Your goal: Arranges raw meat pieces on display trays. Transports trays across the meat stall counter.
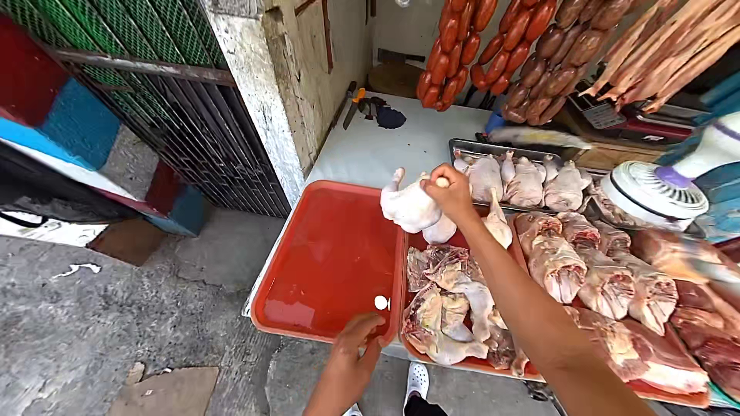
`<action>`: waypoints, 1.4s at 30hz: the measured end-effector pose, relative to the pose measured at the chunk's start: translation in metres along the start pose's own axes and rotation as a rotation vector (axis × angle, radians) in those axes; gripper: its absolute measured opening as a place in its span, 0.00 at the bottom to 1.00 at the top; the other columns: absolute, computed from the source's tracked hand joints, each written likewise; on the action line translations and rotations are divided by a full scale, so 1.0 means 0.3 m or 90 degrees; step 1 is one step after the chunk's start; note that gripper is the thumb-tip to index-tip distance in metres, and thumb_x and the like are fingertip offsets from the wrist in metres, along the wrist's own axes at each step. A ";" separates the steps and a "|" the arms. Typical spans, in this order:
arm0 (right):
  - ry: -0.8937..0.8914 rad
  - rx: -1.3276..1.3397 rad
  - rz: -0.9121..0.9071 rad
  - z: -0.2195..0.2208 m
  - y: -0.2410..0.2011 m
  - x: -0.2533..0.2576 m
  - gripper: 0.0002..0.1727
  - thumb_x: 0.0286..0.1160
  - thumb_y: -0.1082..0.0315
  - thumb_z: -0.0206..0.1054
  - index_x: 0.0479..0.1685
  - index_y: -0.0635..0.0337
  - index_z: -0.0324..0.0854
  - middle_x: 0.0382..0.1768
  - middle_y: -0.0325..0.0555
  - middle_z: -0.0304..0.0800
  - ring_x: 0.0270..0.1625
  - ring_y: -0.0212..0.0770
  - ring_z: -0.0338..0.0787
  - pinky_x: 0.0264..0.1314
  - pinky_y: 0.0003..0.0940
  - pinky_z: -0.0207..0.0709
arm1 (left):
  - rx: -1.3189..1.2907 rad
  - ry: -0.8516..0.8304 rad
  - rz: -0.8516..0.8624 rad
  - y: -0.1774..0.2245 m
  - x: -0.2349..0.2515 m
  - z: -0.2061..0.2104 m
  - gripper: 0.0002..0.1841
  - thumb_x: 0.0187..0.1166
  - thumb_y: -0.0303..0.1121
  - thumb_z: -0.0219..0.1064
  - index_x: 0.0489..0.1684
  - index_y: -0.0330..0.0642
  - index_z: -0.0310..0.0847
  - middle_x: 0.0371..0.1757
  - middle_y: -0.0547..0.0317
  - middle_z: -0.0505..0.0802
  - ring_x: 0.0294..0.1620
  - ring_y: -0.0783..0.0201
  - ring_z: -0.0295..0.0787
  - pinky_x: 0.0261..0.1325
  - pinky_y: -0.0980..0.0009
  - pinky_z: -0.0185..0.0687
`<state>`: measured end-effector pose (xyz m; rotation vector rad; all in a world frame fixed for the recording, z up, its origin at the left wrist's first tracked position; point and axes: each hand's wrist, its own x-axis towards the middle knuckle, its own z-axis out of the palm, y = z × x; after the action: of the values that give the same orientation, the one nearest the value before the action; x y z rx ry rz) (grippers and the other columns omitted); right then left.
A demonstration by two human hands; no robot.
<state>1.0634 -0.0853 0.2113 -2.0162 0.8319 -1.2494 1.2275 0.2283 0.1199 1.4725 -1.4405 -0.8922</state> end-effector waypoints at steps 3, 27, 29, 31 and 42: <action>-0.126 -0.137 0.027 0.092 0.222 -0.010 0.09 0.65 0.68 0.75 0.32 0.66 0.83 0.35 0.54 0.88 0.39 0.49 0.88 0.45 0.51 0.83 | -0.073 -0.023 -0.072 0.026 0.199 0.096 0.20 0.79 0.28 0.66 0.70 0.35 0.82 0.74 0.44 0.84 0.68 0.57 0.87 0.68 0.61 0.87; -0.284 -0.355 0.255 -0.342 0.389 -0.227 0.30 0.67 0.48 0.77 0.70 0.47 0.86 0.64 0.58 0.87 0.68 0.63 0.83 0.72 0.65 0.72 | -0.004 0.144 -0.117 -0.009 0.955 0.521 0.35 0.63 0.43 0.83 0.66 0.30 0.79 0.76 0.35 0.79 0.79 0.46 0.75 0.81 0.52 0.71; -0.289 -0.358 0.244 -0.343 0.369 -0.233 0.30 0.70 0.49 0.76 0.73 0.47 0.85 0.64 0.57 0.87 0.68 0.62 0.83 0.72 0.61 0.73 | -0.133 0.171 -0.151 -0.043 0.980 0.512 0.41 0.69 0.44 0.78 0.82 0.33 0.68 0.77 0.37 0.80 0.78 0.51 0.77 0.81 0.53 0.74; -0.312 -0.319 0.221 -0.351 0.354 -0.218 0.32 0.74 0.52 0.73 0.79 0.52 0.79 0.67 0.61 0.85 0.71 0.62 0.82 0.75 0.60 0.72 | -0.094 0.139 -0.171 -0.020 1.008 0.486 0.44 0.74 0.47 0.74 0.87 0.32 0.61 0.83 0.36 0.74 0.84 0.49 0.71 0.86 0.51 0.67; -0.253 -0.471 0.393 -0.583 0.383 -0.210 0.20 0.88 0.56 0.57 0.65 0.52 0.89 0.65 0.57 0.90 0.75 0.60 0.82 0.81 0.67 0.62 | 0.262 0.059 -0.221 0.029 1.027 0.474 0.46 0.69 0.55 0.78 0.86 0.40 0.66 0.82 0.33 0.75 0.82 0.31 0.70 0.78 0.31 0.67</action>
<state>0.8593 -0.1371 0.1532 -2.1489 1.6974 -0.1752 1.1156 -0.0916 0.0997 2.0907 -1.3751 -0.7426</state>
